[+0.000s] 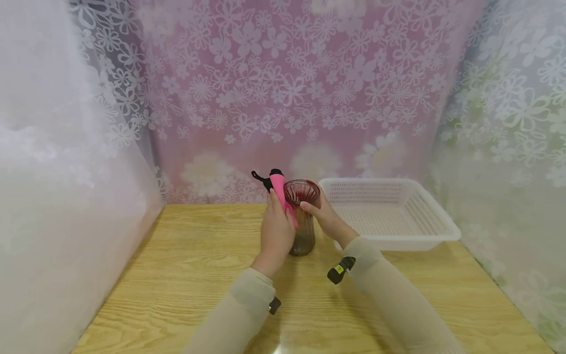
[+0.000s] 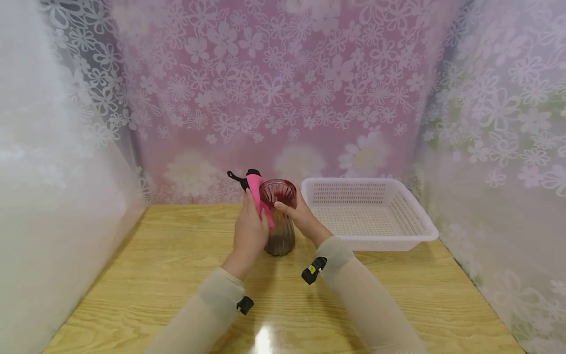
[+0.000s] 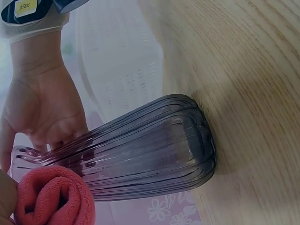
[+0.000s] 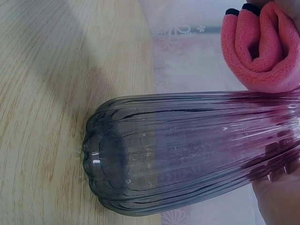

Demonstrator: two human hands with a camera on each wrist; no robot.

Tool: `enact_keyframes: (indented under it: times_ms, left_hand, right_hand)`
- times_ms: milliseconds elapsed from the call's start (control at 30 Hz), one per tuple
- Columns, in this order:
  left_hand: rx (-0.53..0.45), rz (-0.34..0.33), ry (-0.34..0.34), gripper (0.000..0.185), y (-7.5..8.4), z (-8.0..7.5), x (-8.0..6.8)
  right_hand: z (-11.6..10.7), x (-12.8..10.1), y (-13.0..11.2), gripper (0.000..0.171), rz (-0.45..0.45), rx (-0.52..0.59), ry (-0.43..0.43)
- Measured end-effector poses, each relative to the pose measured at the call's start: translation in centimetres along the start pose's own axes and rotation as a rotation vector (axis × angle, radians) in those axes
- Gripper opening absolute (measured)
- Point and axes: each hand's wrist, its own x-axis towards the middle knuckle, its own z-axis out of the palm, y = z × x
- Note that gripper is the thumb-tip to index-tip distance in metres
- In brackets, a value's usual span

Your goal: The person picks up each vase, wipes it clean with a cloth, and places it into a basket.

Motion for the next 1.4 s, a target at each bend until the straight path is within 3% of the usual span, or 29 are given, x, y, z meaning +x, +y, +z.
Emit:
enact_keyframes:
  times_ms: [400, 800, 1000, 1400]
  left_hand:
    - [0.162, -0.023, -0.073, 0.070, 0.1, 0.7, -0.4]
    - [0.346, 0.047, -0.137, 0.067, -0.4, 1.1, -1.1]
    - [0.352, 0.012, -0.224, 0.067, -1.2, 1.6, -1.3]
    - [0.329, -0.031, -0.294, 0.064, -3.3, 2.8, -2.2]
  right_hand:
    - [-0.1, 0.0, 0.3, 0.090, -0.012, -0.013, -0.004]
    - [0.1, -0.1, -0.2, 0.083, -0.009, 0.013, -0.024]
    - [0.1, -0.1, -0.2, 0.088, 0.006, 0.004, -0.013]
    - [0.0, -0.1, -0.3, 0.087, 0.017, -0.016, -0.008]
